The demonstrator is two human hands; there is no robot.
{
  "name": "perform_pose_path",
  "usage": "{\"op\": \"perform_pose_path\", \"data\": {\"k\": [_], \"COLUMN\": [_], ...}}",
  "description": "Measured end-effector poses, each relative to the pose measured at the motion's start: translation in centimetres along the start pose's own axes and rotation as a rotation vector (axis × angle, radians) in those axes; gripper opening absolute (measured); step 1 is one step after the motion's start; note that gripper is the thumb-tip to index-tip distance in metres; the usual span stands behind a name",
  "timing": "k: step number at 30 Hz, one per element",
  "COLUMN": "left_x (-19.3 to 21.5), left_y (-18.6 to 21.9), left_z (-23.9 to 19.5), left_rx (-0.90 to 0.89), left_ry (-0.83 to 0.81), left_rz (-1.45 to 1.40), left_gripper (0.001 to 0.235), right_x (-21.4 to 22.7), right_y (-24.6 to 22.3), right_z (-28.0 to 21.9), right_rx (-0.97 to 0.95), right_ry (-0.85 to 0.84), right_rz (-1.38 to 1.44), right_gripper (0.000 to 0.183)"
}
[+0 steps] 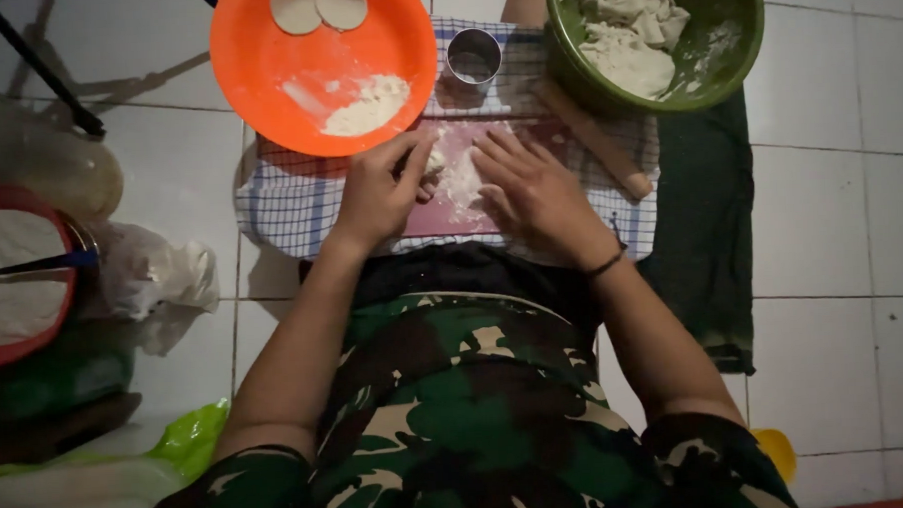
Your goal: A person sitting on the floor is wrapping a filling into small dough discs and pinching the edges to seal them into dumplings.
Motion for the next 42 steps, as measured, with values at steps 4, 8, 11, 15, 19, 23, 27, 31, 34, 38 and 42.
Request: {"op": "perform_pose_path", "data": {"k": [4,8,11,15,19,23,27,31,34,38,42], "left_x": [-0.2,0.2,-0.4,-1.5,-3.5,-4.7,-4.1,-4.0,-4.8,-5.2,-5.5], "left_y": [0.3,0.4,-0.4,1.1,1.8,0.5,0.3,2.2,4.5,3.5,2.1], "left_z": [0.0,-0.1,-0.3,0.0,1.3,1.7,1.4,1.2,1.0,0.6,0.6], "left_rx": [-0.003,0.001,0.009,0.047,0.029,-0.038,-0.033,-0.254,-0.392,-0.416,-0.449], "left_ry": [-0.017,0.004,0.011,-0.002,-0.072,-0.060,-0.037,-0.010,-0.067,-0.069,-0.049], "left_rz": [0.006,0.013,-0.020,-0.134,-0.228,-0.181,-0.271,0.067,0.207,0.327,0.379], "left_gripper": [0.022,0.019,0.016,0.026,0.044,0.046,0.039,0.046,0.054,0.056,0.068], "right_x": [0.4,1.0,2.2,3.1,3.0,4.6,4.5,6.4,7.7,6.9,5.2], "right_y": [-2.3,-2.9,-2.1,0.4,0.5,0.2,1.6,-0.5,-3.0,-3.3,-2.4], "right_z": [1.2,0.1,-0.8,-2.2,-1.0,-0.8,-2.3,-1.7,-0.5,0.2,0.0], "right_rx": [0.039,0.028,-0.028,-0.167,-0.189,-0.202,-0.353,-0.315,-0.136,-0.037,-0.018], "right_ry": [0.050,0.023,0.079,0.382,0.495,0.715,0.874,0.929,0.897,0.702,0.616], "right_rz": [0.020,0.142,0.321,0.460,0.497,0.531,0.576,0.485,0.480,0.372,0.367], "right_gripper": [0.041,0.027,0.021,0.042,0.050,0.025,0.016,0.010,0.028,0.030,0.031]}}
Point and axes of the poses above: each hand's wrist, its own z-axis towards the middle knuckle, its own x-axis out of the back of the hand, y = z × x, the point moved 9 cm from there along z, towards the middle knuckle, and after that the axes turned 12 degrees about z, right-handed, at the moved point
